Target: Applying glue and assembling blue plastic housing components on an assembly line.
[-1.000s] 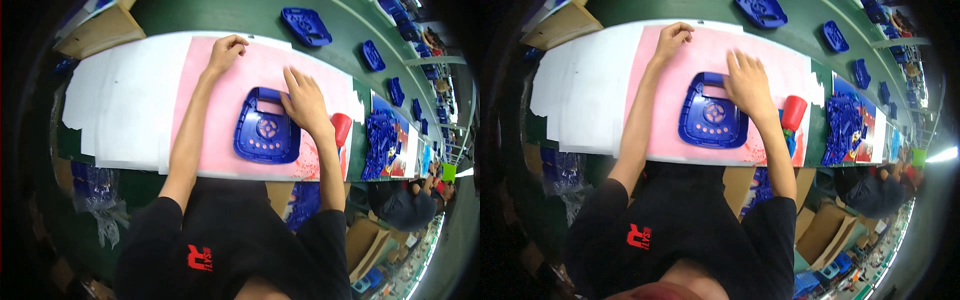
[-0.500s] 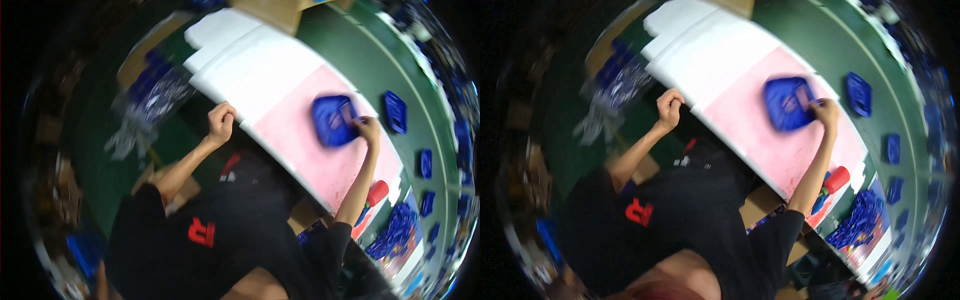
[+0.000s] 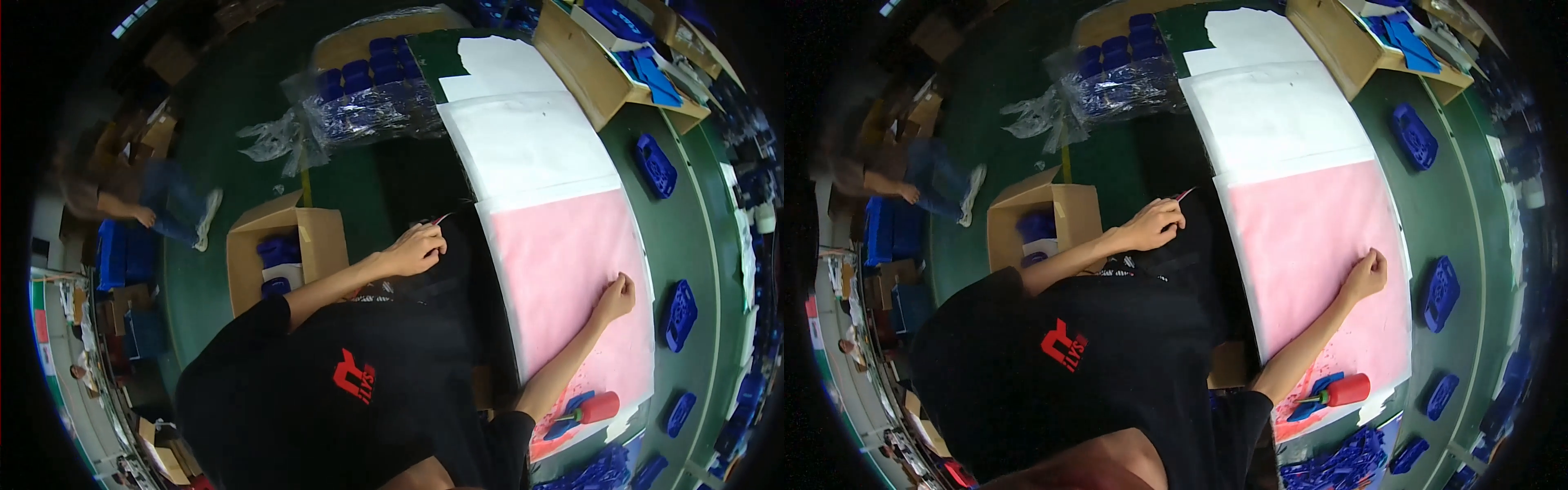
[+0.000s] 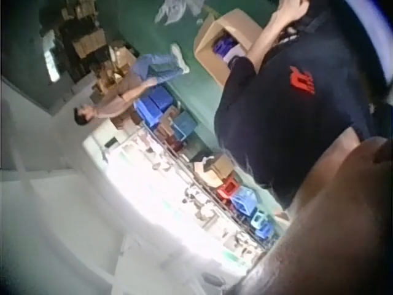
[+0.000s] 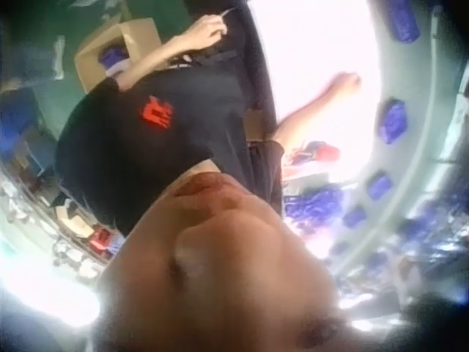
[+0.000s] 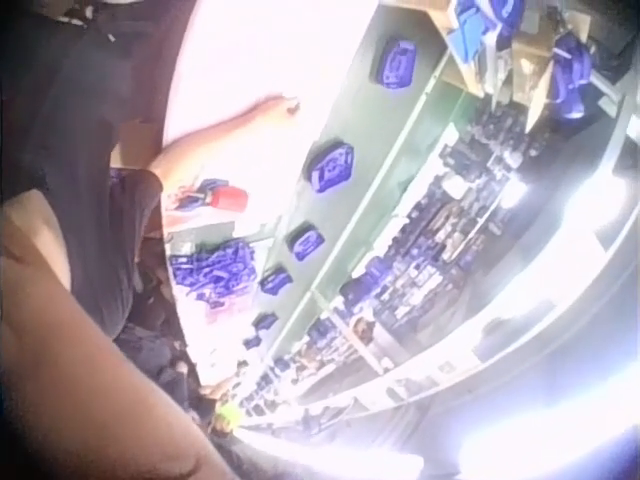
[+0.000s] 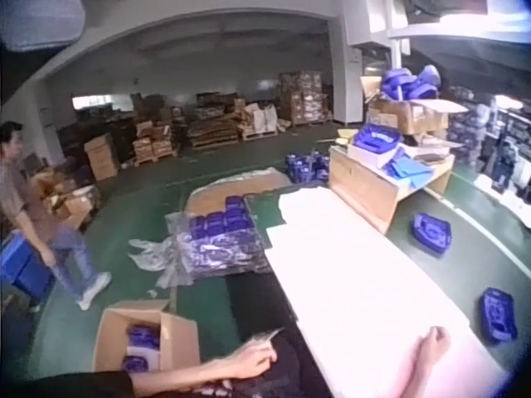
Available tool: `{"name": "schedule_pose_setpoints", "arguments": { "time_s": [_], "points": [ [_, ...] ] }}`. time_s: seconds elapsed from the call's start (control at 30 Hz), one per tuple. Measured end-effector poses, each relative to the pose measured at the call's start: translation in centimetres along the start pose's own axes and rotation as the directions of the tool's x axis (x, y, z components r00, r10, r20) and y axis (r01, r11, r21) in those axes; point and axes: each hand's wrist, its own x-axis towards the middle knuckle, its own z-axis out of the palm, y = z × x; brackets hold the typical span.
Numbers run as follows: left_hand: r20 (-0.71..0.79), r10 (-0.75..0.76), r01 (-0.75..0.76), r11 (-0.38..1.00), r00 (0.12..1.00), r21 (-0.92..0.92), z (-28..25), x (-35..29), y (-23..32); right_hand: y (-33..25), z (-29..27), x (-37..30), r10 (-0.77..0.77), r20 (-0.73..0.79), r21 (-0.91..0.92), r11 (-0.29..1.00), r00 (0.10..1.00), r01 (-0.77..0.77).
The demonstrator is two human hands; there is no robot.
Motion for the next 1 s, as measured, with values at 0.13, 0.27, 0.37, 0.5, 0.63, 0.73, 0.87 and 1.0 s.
{"name": "schedule_pose_setpoints", "arguments": {
  "time_s": [0.13,0.27,0.37,0.5,0.63,0.73,0.87,1.0],
  "points": [
    [-0.003,-0.157,0.157,0.987,0.988,0.046,1.1,-0.5,-0.8,-1.7,-0.1,-0.5,0.066,-0.034,0.056,0.996,0.997,-0.064],
    [-0.374,-0.430,0.549,0.775,0.822,0.314,0.6,0.2,-4.2,-1.3,0.1,0.1,0.063,-0.075,0.049,0.997,0.995,-0.059],
    [-0.361,-0.651,0.742,0.618,0.668,0.259,-0.6,1.1,-9.4,-1.7,0.9,0.1,0.088,-0.106,-0.036,0.995,0.990,-0.092],
    [-0.208,-0.940,0.958,0.243,0.271,0.151,-1.5,0.4,-18.7,-0.6,1.1,0.4,0.020,-0.010,-0.323,0.946,1.000,-0.023],
    [-0.210,-0.963,0.985,0.156,0.169,0.080,-2.6,0.4,-21.7,0.3,1.2,0.6,-0.275,0.167,-0.758,0.579,0.947,0.302],
    [-0.164,-0.979,0.992,0.115,0.121,0.044,-4.7,1.9,-24.0,0.7,0.0,1.0,-0.199,0.179,-0.870,0.425,0.964,0.249],
    [0.105,-0.990,0.976,0.075,0.097,-0.203,-9.8,1.1,-27.2,-3.7,1.7,2.3,0.388,0.265,-0.915,-0.187,0.883,0.357],
    [0.519,-0.834,0.933,-0.013,0.189,-0.361,-13.7,-6.5,-29.2,-10.5,11.9,4.7,0.856,0.510,-0.500,0.216,0.084,0.839]
  ]
}}
